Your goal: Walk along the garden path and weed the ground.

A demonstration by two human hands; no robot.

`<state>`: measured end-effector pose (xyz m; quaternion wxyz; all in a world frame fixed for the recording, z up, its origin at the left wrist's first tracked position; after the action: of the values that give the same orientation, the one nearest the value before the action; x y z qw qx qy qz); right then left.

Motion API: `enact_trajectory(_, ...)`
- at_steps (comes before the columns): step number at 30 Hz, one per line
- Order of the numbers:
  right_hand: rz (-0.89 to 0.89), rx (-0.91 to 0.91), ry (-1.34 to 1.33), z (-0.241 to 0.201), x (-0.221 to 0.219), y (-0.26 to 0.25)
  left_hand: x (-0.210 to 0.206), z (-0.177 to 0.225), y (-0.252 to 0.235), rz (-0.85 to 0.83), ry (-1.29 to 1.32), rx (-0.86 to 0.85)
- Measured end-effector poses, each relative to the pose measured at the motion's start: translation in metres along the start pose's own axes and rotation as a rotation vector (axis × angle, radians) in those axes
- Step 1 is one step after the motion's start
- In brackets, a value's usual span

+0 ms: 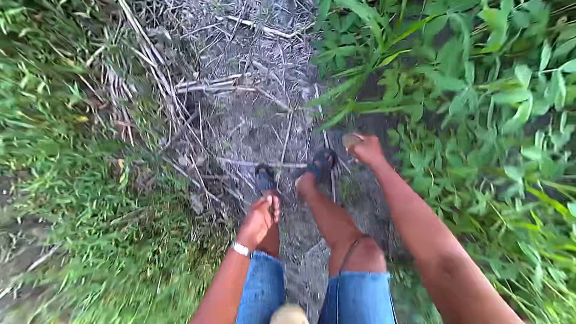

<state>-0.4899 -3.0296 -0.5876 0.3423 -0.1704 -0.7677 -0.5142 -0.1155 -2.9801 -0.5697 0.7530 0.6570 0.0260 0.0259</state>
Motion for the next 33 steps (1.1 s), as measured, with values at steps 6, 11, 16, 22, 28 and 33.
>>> enact_trajectory(6, -0.137, -0.075, 0.042, 0.013, 0.065, -0.104, -0.053, 0.014, -0.006, -0.168, -0.096, -0.084)
enact_trajectory(11, -0.222, 0.027, 0.087, 0.027, 0.084, -0.155, -0.086, 0.01, -0.019, -0.165, -0.154, 0.016)
enact_trajectory(16, -0.172, 0.207, 0.229, -0.006, 0.07, -0.135, -0.116, 0.022, -0.039, -0.011, -0.203, 0.029)
enact_trajectory(22, -0.051, 0.167, 0.35, -0.011, 0.0, -0.002, -0.177, 0.067, -0.076, 0.112, -0.427, -0.152)
enact_trajectory(28, -0.171, 0.157, 0.34, -0.002, -0.069, 0.054, -0.235, 0.096, -0.125, 0.086, -0.759, -0.329)
enact_trajectory(33, -0.163, 0.149, 0.335, 0.006, -0.078, 0.056, -0.251, 0.098, -0.152, 0.16, -0.825, -0.294)
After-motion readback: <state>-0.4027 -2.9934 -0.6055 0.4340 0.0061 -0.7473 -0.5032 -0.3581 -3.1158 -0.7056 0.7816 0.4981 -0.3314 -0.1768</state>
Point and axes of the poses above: each hand's wrist, its own y-axis away from the middle knuckle, its own x-axis out of the back of the hand, z = x × y, the point moved 6 cm from there along -y, towards the middle knuckle, and after that the axes turned 15 degrees about z, right-handed, at the moved point
